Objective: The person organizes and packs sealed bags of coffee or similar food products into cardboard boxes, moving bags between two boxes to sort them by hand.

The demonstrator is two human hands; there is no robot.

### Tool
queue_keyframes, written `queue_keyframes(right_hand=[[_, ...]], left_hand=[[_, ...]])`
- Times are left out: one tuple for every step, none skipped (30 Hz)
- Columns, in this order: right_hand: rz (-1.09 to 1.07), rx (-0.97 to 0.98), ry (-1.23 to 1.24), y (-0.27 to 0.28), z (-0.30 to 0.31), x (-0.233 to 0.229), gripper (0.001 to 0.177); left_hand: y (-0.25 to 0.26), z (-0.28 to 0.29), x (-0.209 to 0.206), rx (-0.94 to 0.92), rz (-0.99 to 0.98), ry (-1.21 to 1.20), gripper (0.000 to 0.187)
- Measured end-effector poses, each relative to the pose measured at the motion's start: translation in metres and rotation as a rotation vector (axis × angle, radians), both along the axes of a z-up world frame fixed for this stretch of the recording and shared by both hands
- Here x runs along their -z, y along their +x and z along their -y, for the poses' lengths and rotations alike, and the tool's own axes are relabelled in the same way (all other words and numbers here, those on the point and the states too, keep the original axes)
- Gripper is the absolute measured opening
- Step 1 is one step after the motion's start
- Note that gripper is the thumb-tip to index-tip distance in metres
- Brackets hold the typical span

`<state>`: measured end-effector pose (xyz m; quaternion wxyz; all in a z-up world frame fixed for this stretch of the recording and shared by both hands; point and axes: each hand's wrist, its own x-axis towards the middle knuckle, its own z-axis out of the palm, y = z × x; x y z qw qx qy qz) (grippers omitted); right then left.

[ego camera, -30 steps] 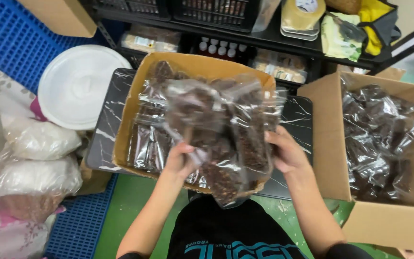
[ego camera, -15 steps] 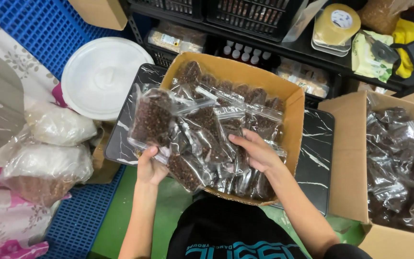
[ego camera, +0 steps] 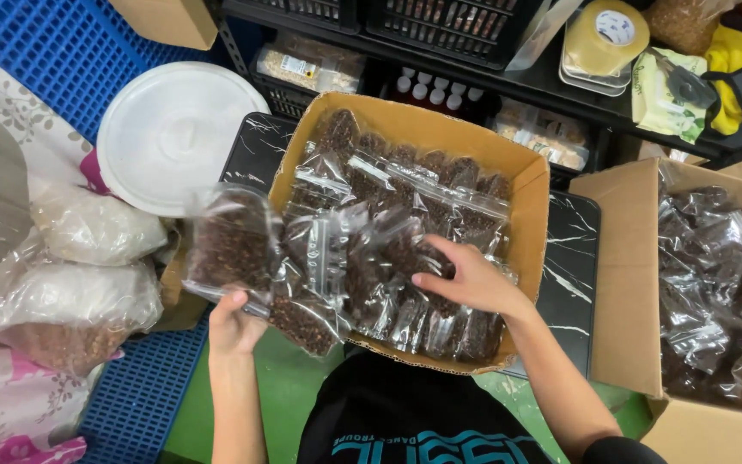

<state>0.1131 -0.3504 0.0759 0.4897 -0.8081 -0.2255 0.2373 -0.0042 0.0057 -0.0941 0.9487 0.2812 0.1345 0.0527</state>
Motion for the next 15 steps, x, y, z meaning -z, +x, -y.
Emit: queue_keyframes(right_hand=[[0.094,-0.139,-0.101,-0.005,-0.007,-0.017,0.056],[0.094,-0.143,-0.101,-0.002,-0.009,-0.026,0.056],[0.102,-0.235,-0.144,0.0,-0.011,-0.034,0.054],[0.109,-0.327,-0.187,0.003,-0.013,-0.043,0.052],[0.109,-0.332,-0.186,0.004,-0.016,-0.05,0.052],[0.159,-0.375,-0.247,0.004,-0.018,-0.057,0.049],[0.21,-0.418,-0.309,0.004,-0.021,-0.064,0.047],[0.211,-0.419,-0.309,0.008,-0.018,-0.062,0.047],[0.281,-0.399,-0.391,0.012,-0.014,-0.06,0.045],[0.352,-0.377,-0.473,0.017,-0.012,-0.058,0.044],[0.354,-0.378,-0.472,0.032,-0.003,-0.036,0.044],[0.577,-0.309,-0.476,0.047,0.006,-0.013,0.05],[0.799,-0.238,-0.474,0.062,0.015,0.01,0.057],[0.797,-0.236,-0.477,0.078,0.009,0.017,0.057],[1.015,-0.139,-0.418,0.094,0.003,0.023,0.057]], left_hand=[[-0.004,-0.001,0.005,0.036,0.008,0.037,0.024],[-0.001,0.003,-0.004,0.032,0.008,0.037,0.024],[0.001,0.008,-0.013,0.07,0.036,0.047,0.02],[0.002,0.012,-0.022,0.107,0.064,0.057,0.016],[0.003,0.011,-0.021,0.102,0.063,0.058,0.016],[0.004,0.01,-0.02,0.137,0.065,0.088,0.015],[0.005,0.009,-0.019,0.171,0.066,0.117,0.015],[0.004,0.006,-0.003,0.17,0.067,0.117,0.015],[0.003,0.004,0.012,0.171,0.06,0.142,0.022],[0.003,0.0,0.028,0.172,0.054,0.168,0.03],[0.002,-0.002,0.034,0.171,0.055,0.169,0.03],[0.001,-0.003,0.041,0.164,0.038,0.177,0.03],[-0.001,-0.004,0.047,0.157,0.02,0.184,0.031],[0.0,-0.004,0.037,0.159,0.02,0.182,0.031],[0.0,-0.004,0.027,0.165,0.046,0.162,0.032]])
